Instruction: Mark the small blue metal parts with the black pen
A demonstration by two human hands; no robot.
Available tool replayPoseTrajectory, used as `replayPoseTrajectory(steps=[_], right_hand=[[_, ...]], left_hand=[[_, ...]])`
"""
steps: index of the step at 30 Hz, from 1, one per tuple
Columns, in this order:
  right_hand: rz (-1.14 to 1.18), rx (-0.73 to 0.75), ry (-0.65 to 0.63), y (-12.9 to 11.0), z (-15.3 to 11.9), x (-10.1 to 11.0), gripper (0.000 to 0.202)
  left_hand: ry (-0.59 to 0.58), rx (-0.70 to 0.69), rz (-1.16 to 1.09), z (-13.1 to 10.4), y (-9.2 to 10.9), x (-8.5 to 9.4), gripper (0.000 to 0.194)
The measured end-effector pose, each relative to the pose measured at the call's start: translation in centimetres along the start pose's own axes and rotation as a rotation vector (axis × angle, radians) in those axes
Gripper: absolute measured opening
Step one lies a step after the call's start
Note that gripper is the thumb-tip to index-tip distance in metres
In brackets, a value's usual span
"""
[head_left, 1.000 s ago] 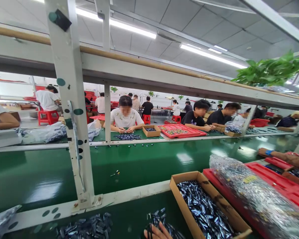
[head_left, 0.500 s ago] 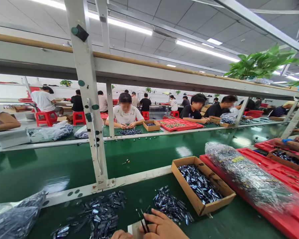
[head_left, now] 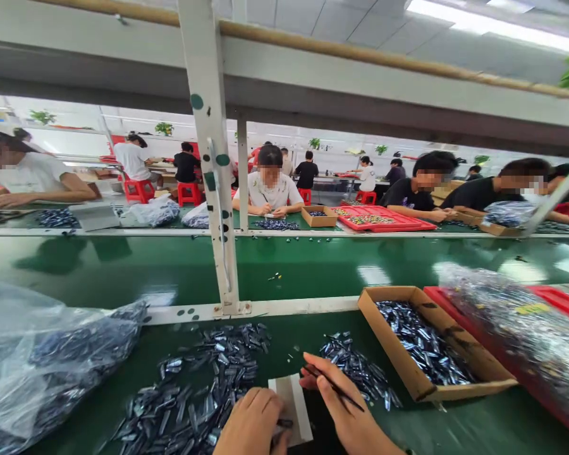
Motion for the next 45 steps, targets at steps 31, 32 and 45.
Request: replayPoseTrajectory(steps=[31, 32, 45], right_hand=[[0.235, -0.295, 0.102, 2.6, 0.6, 1.5, 0.047], [0.207, -0.306, 0.046, 2.5, 0.4, 1.4, 0.043], [0.089, -0.148, -0.118, 0.7, 0.5, 0.4, 0.038]], left_hand=[[-0.076, -0.054, -0.045, 0.7, 1.4, 1.9, 0.013], [-0.097, -0.031, -0.047, 0.6, 1.3, 1.8, 0.013], [-0.14, 0.021, -0.084, 0.7, 1.2, 1.7, 0.01]])
Point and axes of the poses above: each hand's wrist, its own z-axis towards the middle knuckle, its own x-axis out of the back of the hand, y = z × x, the point moved 9 cm from there along z, towards the middle knuckle, and after that the axes turned 8 degrees about y, right-handed, at the moved point
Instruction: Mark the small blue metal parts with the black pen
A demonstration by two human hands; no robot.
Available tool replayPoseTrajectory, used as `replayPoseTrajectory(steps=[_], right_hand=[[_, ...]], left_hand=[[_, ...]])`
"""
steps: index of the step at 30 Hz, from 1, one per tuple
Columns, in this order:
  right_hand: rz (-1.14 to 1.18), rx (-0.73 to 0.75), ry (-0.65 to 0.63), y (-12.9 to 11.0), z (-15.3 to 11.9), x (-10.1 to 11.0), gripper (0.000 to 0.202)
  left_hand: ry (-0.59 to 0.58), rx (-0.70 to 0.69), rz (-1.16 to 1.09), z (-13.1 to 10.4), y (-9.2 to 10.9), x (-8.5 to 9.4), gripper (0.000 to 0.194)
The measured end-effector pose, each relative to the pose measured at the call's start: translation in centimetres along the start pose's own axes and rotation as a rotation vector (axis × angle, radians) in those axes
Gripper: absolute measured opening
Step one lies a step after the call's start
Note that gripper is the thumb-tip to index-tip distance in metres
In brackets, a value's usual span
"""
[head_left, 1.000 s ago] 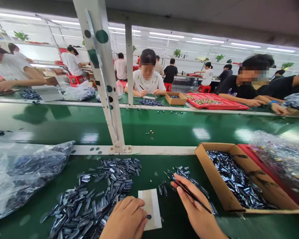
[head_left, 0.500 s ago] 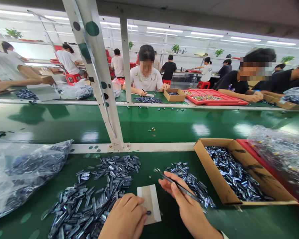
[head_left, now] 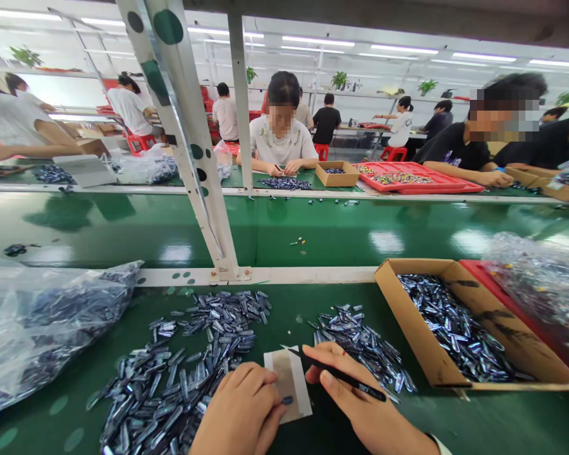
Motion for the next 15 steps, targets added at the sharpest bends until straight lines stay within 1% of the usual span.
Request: replayPoseTrajectory(steps=[4, 6, 9, 12, 14, 15], right_hand=[[0.253, -0.182, 0.052, 1.8, 0.4, 0.0, 0.04], [0.317, -0.207, 0.07, 2.1, 0.6, -0.1, 0.04], [0.336, -0.16, 0.112, 1.9, 0.7, 0.1, 0.037], [0.217, -0.01, 0.156, 0.7, 0.5, 0.7, 0.024], [0.118, 0.075, 0.139, -0.1, 0.1, 0.7, 0.014], [0.082, 0.092, 0.116, -0.2, -0.1, 0.5, 0.013]], left_hand=[[0.032, -0.03, 0.0, 0.1, 0.2, 0.2, 0.011], [0.034, -0.037, 0.0, 0.1, 0.1, 0.2, 0.011], [-0.001, -0.028, 0.005, 0.0, 0.0, -0.1, 0.011], [-0.021, 0.016, -0.009, 0.0, -0.1, -0.1, 0.011], [-0.023, 0.044, -0.027, 0.1, -0.1, 0.0, 0.012], [-0.023, 0.06, -0.036, 0.1, -0.1, 0.0, 0.013]])
Point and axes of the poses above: each hand's wrist, its own z-axis towards the middle knuckle, its own x-axis out of the back of the hand, y = z × x, the point moved 9 cm from there along z, towards the middle knuckle, and after that the axes turned 8 degrees about y, right-handed, at the moved point
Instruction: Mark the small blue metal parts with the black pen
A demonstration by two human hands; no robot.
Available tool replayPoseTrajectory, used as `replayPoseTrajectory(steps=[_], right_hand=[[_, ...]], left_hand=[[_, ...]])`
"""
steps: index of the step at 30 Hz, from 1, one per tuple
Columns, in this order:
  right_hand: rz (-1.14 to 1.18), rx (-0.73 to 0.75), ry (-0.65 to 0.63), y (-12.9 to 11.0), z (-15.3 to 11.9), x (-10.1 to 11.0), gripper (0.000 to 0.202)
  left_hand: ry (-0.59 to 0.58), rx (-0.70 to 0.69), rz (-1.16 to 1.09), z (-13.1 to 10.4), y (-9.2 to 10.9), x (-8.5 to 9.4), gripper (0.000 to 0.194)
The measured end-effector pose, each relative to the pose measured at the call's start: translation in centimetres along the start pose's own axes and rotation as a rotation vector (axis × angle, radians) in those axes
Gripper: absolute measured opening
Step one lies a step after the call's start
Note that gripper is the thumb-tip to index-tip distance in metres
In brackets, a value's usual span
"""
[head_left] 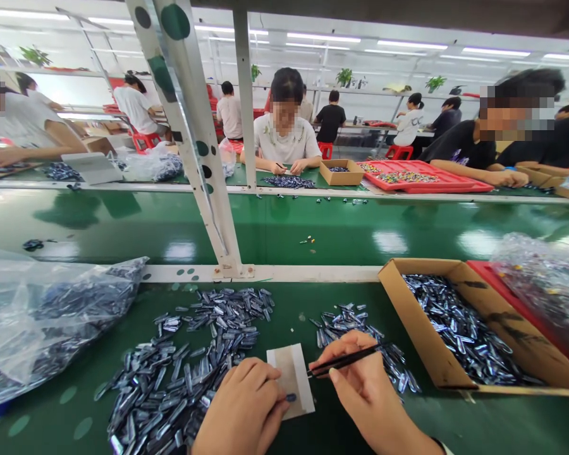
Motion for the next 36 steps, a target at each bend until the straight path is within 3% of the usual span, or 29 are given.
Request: replayPoseTrajectory(steps=[12, 20, 36], right_hand=[[-0.11, -0.126, -0.18, 1.6, -0.8, -1.7, 0.044], [-0.131, -0.199, -0.187, 2.0, -0.5, -1.8, 0.039], [-0.247, -0.235, -0.209, 1.9, -0.1, -2.0, 0.035]], left_hand=[[0.025, 0.158, -0.058, 0.2, 0.1, 0.6, 0.016], [0.072, 0.169, -0.083, 0.1, 0.1, 0.8, 0.019], [-0.018, 0.216, -0.06, 0.4, 0.1, 0.3, 0.017]])
Point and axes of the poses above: each hand's wrist, its own z-axis towards the middle knuckle, its own x-axis out of the back of the hand, y = z × x, the point moved 9 cm from there along z, towards the middle knuckle, and after that the axes turned 8 degrees about y, right-handed, at the moved point
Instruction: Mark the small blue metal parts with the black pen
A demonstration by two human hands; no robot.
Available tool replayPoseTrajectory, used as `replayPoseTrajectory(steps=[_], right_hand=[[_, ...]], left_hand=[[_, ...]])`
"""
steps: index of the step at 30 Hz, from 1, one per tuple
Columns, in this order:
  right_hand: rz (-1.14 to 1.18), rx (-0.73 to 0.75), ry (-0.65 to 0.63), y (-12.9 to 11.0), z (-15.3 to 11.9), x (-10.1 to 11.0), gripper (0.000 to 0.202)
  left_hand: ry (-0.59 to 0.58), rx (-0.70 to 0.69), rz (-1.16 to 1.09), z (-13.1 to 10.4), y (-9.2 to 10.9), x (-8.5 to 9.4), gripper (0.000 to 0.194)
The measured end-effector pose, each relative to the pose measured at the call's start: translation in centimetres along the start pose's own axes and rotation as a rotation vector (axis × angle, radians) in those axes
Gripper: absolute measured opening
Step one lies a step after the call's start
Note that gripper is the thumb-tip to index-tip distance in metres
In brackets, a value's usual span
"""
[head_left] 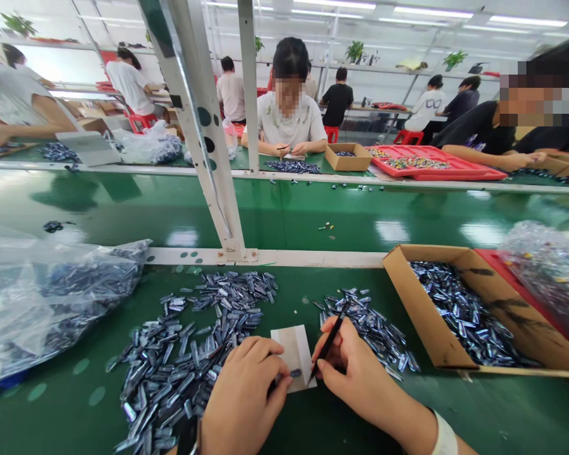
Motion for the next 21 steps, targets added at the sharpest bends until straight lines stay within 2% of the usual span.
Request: replayPoseTrajectory(steps=[5, 12, 16, 21], right_hand=[[0.034, -0.023, -0.013, 0.0, -0.1, -0.1, 0.034], [0.265, -0.091, 0.038, 0.6, 0.2, 0.2, 0.036], [0.253, -0.056, 0.107, 0.1, 0.2, 0.3, 0.035], [0.226, -0.026, 0.084, -0.3, 0.0, -0.7, 0.032]], left_hand=[[-0.04, 0.032, -0.019, 0.0, -0.2, -0.3, 0.018], [-0.036, 0.031, -0.037, -0.1, 0.0, -0.3, 0.019], [-0.049, 0.046, -0.039, -0.2, -0.2, -0.5, 0.019], [-0.062, 0.044, -0.042, -0.2, -0.3, -0.7, 0.019]])
Point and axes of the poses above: each hand's wrist, its own z-axis towards the middle knuckle, its own x-axis out of the back of the hand, y = z × x, the point moved 9 cm from there along z, towards the middle knuckle, and after that the axes turned 8 degrees about y, right-handed, at the moved point
